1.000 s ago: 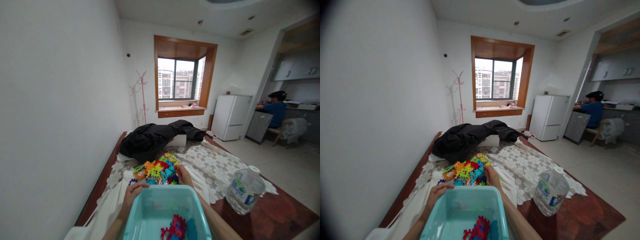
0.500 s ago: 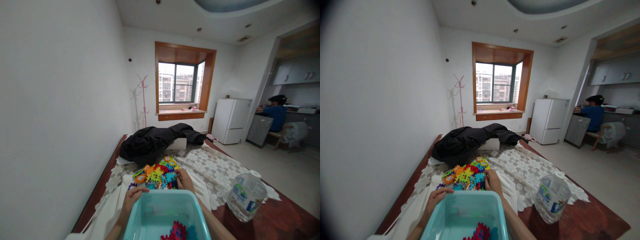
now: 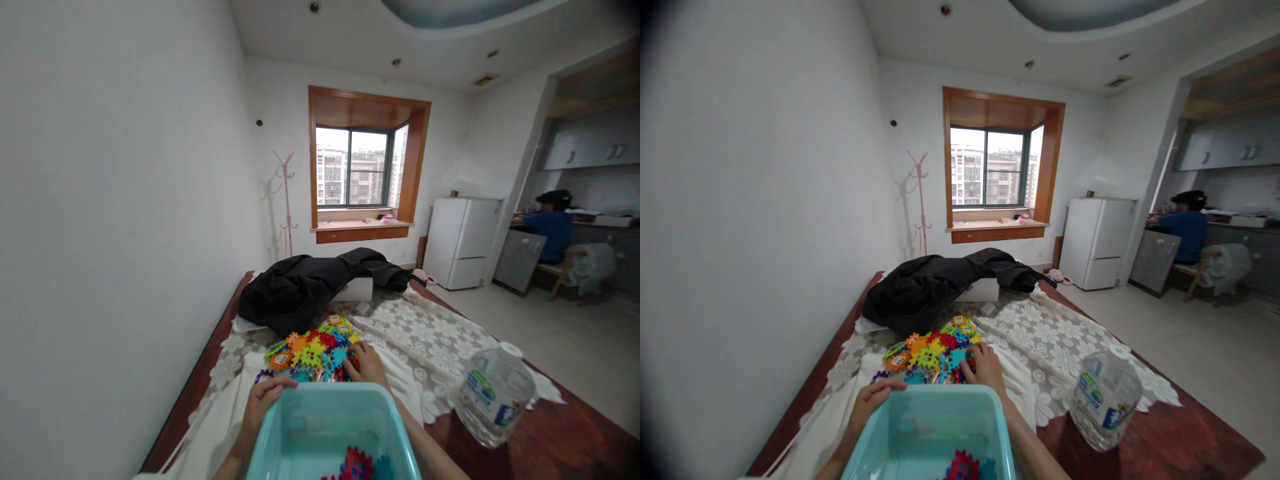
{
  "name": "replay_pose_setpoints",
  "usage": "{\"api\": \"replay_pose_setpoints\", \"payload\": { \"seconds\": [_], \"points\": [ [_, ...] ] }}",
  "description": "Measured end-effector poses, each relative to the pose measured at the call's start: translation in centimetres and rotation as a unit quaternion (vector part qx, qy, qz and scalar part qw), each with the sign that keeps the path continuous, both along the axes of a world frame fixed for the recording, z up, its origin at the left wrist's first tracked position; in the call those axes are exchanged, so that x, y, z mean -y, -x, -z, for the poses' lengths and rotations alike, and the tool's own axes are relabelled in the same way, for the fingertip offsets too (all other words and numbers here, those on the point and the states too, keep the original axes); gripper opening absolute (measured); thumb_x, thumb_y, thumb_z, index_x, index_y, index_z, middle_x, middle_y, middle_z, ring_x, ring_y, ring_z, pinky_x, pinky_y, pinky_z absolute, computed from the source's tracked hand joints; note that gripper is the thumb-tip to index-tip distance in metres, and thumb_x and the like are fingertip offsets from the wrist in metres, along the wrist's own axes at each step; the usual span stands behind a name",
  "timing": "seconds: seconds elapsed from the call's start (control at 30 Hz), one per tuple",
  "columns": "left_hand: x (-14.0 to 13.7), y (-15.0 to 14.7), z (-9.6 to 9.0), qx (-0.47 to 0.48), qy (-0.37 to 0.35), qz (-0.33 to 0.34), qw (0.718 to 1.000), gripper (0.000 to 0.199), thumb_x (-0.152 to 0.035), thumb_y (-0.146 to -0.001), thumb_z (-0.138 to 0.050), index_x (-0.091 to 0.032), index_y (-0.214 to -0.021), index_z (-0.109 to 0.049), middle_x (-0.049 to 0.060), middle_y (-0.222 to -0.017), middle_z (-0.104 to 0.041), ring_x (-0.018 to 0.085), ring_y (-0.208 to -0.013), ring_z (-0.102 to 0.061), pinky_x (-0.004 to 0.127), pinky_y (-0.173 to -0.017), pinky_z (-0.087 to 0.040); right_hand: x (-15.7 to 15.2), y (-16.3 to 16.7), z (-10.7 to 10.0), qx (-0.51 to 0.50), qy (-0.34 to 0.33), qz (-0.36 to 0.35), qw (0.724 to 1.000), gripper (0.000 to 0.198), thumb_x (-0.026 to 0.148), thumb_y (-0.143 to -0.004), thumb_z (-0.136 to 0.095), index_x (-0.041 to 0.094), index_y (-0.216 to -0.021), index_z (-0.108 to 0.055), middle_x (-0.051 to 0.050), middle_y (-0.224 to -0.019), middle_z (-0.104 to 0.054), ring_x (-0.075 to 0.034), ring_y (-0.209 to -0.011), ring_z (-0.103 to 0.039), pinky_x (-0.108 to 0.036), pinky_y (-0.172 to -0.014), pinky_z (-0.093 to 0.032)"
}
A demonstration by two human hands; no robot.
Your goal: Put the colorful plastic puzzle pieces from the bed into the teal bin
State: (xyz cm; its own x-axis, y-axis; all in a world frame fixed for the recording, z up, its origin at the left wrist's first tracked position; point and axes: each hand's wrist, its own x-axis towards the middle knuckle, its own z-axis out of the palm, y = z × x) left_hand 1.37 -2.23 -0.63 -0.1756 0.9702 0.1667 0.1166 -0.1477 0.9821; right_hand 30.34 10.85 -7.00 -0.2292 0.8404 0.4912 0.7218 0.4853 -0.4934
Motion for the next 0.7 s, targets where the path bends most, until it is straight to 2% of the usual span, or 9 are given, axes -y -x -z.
{"api": "replay_pose_setpoints", "payload": {
  "seconds": [0.13, 0.27, 0.47, 0.6, 0.7],
  "points": [
    [-0.1, 0.0, 0.2, 0.004, -0.002, -0.003, 1.000, 0.044, -0.059, -0.078, -0.069, -0.019, -0.089, -0.084, 0.012, -0.099, -0.079, 0.031, -0.093, -0.071, 0.040, -0.084, -0.059, 0.3, 0.3, 0.0, -0.001, 0.004, 0.012, 1.000, 0.032, 0.043, -0.092, -0.065, 0.030, -0.121, -0.070, -0.012, -0.136, -0.066, -0.038, -0.124, -0.061, -0.052, -0.101, -0.051],
    [-0.2, 0.0, 0.0, -0.006, 0.006, 0.000, 1.000, 0.048, -0.062, -0.074, -0.071, -0.018, -0.085, -0.084, 0.012, -0.095, -0.079, 0.032, -0.090, -0.071, 0.041, -0.083, -0.059, 0.4, 0.2, -0.4, 0.004, 0.022, -0.015, 1.000, 0.040, 0.049, -0.087, -0.070, 0.031, -0.124, -0.070, -0.011, -0.122, -0.073, -0.038, -0.114, -0.066, -0.053, -0.096, -0.053],
    [0.2, -0.5, -0.9, -0.004, 0.011, 0.003, 1.000, 0.047, -0.061, -0.076, -0.068, -0.019, -0.088, -0.084, 0.012, -0.094, -0.079, 0.032, -0.092, -0.071, 0.040, -0.084, -0.058, 0.7, -0.1, -1.2, -0.081, 0.015, -0.071, 0.994, 0.053, 0.037, -0.092, -0.058, 0.032, -0.145, -0.058, -0.012, -0.130, -0.068, -0.034, -0.121, -0.064, -0.054, -0.105, -0.050],
    [0.2, -0.5, -0.8, -0.024, 0.002, -0.020, 0.999, 0.046, -0.061, -0.074, -0.068, -0.020, -0.084, -0.084, 0.012, -0.095, -0.080, 0.033, -0.098, -0.070, 0.042, -0.093, -0.055, 0.8, -0.1, -1.1, -0.099, 0.020, -0.073, 0.992, 0.056, 0.034, -0.090, -0.057, 0.032, -0.146, -0.056, -0.012, -0.128, -0.068, -0.034, -0.120, -0.064, -0.055, -0.104, -0.051],
    [0.0, -0.4, -0.6, -0.018, 0.006, -0.009, 1.000, 0.046, -0.061, -0.076, -0.066, -0.020, -0.084, -0.084, 0.012, -0.095, -0.080, 0.033, -0.097, -0.070, 0.042, -0.091, -0.055, 0.8, -0.1, -0.8, -0.103, 0.027, -0.076, 0.991, 0.054, 0.034, -0.092, -0.058, 0.034, -0.145, -0.057, -0.011, -0.130, -0.068, -0.034, -0.119, -0.065, -0.056, -0.103, -0.051]
  ]
}}
